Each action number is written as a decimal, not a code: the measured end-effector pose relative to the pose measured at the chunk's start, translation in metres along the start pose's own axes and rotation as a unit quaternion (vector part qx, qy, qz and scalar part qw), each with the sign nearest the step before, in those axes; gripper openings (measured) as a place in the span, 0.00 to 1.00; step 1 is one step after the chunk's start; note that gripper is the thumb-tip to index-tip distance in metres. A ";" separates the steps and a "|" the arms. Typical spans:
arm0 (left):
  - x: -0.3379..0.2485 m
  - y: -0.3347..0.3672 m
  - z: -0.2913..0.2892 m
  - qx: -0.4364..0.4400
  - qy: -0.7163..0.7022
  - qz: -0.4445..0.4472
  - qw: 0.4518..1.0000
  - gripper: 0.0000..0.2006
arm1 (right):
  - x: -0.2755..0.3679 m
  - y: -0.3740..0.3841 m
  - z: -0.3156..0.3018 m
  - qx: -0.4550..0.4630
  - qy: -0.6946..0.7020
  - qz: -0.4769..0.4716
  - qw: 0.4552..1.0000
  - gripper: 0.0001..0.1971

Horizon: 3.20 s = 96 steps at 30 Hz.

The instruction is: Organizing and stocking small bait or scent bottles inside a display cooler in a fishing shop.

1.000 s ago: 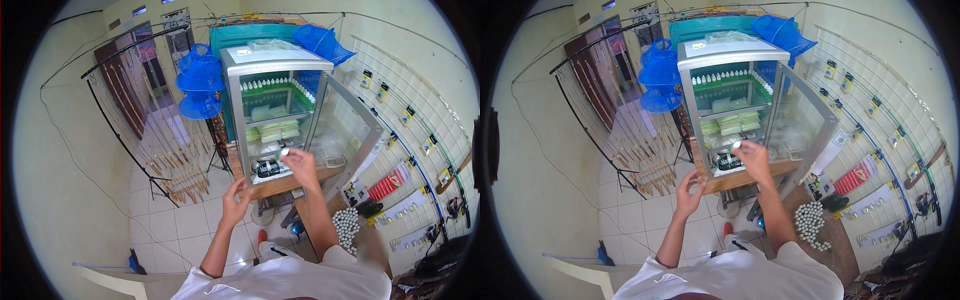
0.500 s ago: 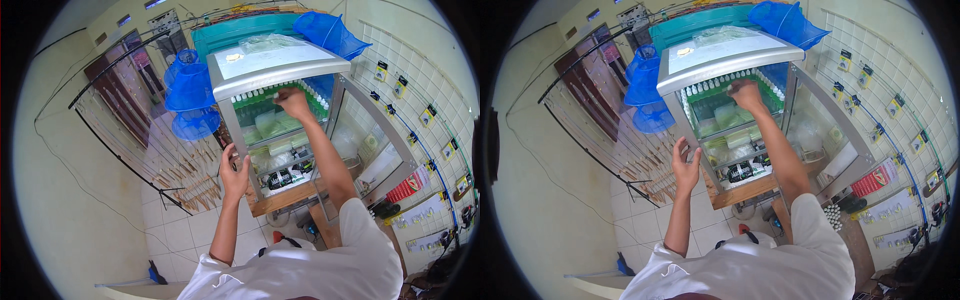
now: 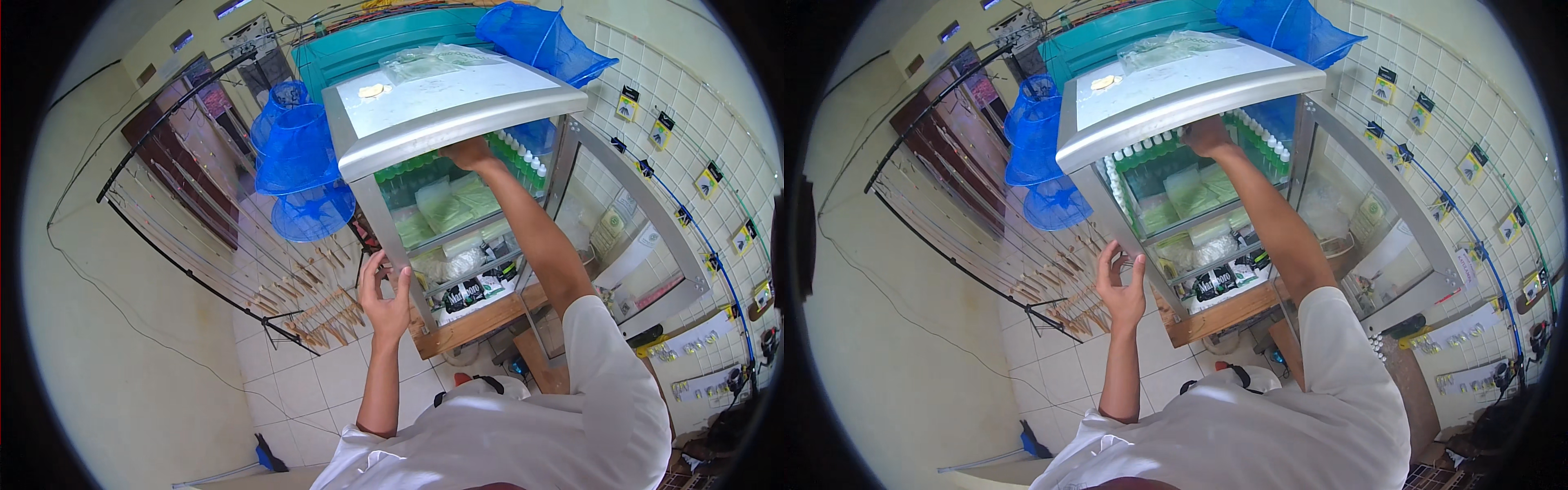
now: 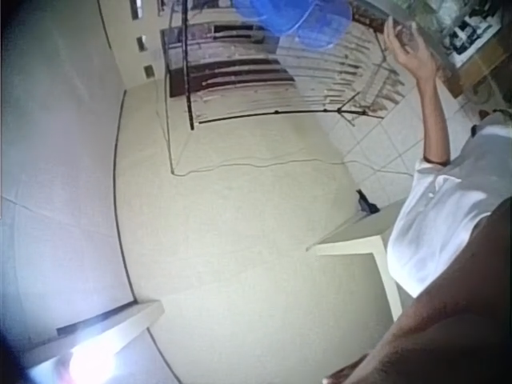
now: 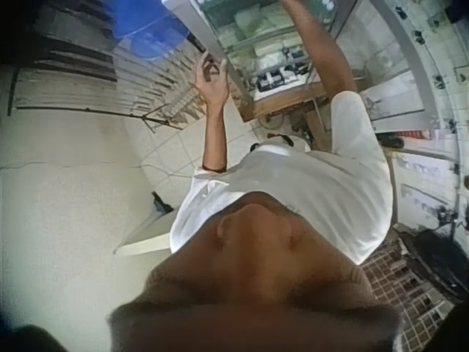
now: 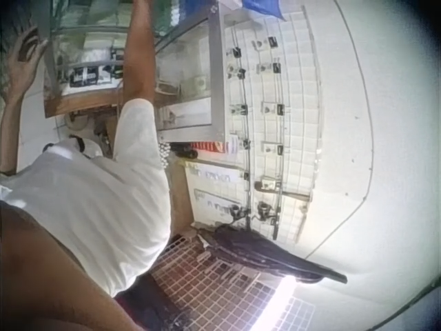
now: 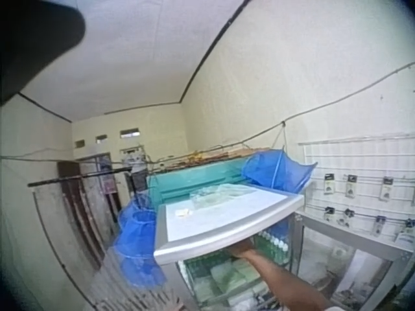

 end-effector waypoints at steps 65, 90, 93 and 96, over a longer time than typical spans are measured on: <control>-0.185 -0.198 0.085 0.251 -0.188 0.003 0.950 0.23 | -0.049 -0.467 -0.260 -0.099 0.325 0.316 0.886 0.19; -0.072 -0.146 0.031 0.143 -0.108 -0.106 0.978 0.18 | 0.056 -0.371 -0.073 0.338 0.522 0.208 0.755 0.26; -0.053 -0.129 0.024 0.115 -0.088 -0.104 0.984 0.19 | 0.071 -0.347 -0.047 0.328 0.529 0.196 0.758 0.24; -0.037 -0.115 0.018 0.103 -0.069 -0.092 0.988 0.22 | 0.085 -0.326 -0.027 0.326 0.514 0.208 0.766 0.23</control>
Point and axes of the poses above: each hand's wrist, its own y-axis towards the middle knuckle, its own z-axis out of the palm, x = y × z, the point moved 7 cm from there along y, towards the middle knuckle, and after that the axes turned 7 degrees about z, right-handed, at the moved point
